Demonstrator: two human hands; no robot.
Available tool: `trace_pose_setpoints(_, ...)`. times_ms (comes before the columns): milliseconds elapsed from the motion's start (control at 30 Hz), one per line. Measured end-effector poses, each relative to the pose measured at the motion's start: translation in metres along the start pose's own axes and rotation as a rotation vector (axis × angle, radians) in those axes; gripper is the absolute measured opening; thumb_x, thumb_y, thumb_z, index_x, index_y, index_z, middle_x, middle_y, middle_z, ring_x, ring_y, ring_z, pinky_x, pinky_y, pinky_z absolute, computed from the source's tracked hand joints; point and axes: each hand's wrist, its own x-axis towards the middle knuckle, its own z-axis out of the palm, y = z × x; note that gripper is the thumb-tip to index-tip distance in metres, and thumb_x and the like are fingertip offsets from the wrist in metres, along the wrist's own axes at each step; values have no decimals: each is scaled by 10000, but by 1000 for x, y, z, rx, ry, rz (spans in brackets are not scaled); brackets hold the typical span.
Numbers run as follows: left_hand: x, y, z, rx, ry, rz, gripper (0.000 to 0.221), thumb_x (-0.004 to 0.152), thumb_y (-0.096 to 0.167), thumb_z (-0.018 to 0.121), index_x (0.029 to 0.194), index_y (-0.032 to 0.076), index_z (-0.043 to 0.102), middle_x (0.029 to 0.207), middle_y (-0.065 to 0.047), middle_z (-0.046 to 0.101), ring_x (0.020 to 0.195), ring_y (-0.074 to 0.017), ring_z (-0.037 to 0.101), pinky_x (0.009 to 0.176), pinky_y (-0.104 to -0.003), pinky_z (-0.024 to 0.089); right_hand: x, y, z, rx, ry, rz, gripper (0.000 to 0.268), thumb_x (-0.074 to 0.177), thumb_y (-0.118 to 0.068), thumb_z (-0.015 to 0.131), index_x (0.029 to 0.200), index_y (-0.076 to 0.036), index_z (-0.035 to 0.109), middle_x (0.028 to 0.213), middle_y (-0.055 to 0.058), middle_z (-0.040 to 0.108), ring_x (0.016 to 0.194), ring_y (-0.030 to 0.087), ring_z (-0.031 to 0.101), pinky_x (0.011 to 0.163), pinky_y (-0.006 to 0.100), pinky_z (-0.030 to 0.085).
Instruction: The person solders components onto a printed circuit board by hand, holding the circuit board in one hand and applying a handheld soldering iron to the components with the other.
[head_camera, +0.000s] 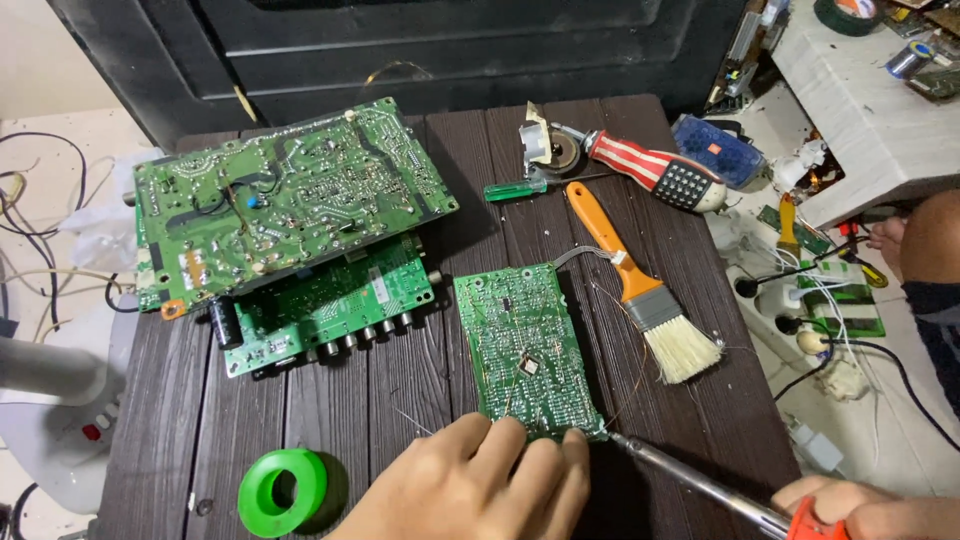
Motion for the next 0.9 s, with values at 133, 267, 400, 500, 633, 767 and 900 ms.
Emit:
trace_pose_setpoints(133,0,-1,-1,5,11,14,171,972,110,709,1114,19,739,830,-50,564,621,-140,519,524,-247,434,122,-58,120,-23,223,-100,124,966,-50,628,872,-86,556,942,133,661,915,411,728,935,624,654)
trace_pose_setpoints(267,1,-1,-3,-36,27,18,192,943,88,719,1116,12,749,863,-73,574,646,-150,526,526,-257,438,148,-79,146,-148,598,-198,120,877,-122,672,922,-126,561,644,36,617,583,181,686,818,561,759)
trace_pose_setpoints(400,2,-1,-4,-12,50,9,146,943,105,725,1061,20,738,863,-65,562,648,-152,510,518,-253,416,177,-90,150,-96,678,-324,252,793,-35,716,930,-122,523,650,42,591,559,183,622,674,523,740)
trace_pose_setpoints(500,2,-1,-5,22,42,9,134,949,121,707,1050,34,724,864,-54,566,655,-143,513,524,-244,421,190,-106,134,-103,330,-189,259,931,-65,600,704,-111,484,726,131,662,657,315,710,838,527,672)
trace_pose_setpoints(633,2,-2,-3,52,33,9,112,946,95,715,1040,37,729,844,-48,564,630,-132,509,494,-242,430,209,-125,131,27,288,-183,254,948,-75,601,699,-61,550,691,150,573,706,343,642,845,570,622)
trace_pose_setpoints(767,-1,-2,0,28,22,-11,52,955,67,733,982,28,756,795,-54,596,554,-111,508,447,-230,423,229,-147,123,119,137,-76,255,985,-75,560,777,7,684,828,231,714,806,383,665,911,588,558)
trace_pose_setpoints(900,-1,-3,1,41,56,-9,69,948,68,730,986,14,750,794,-56,579,559,-118,503,452,-234,420,229,-147,123,74,123,-82,275,994,-89,565,772,11,693,825,224,727,805,372,684,899,575,581)
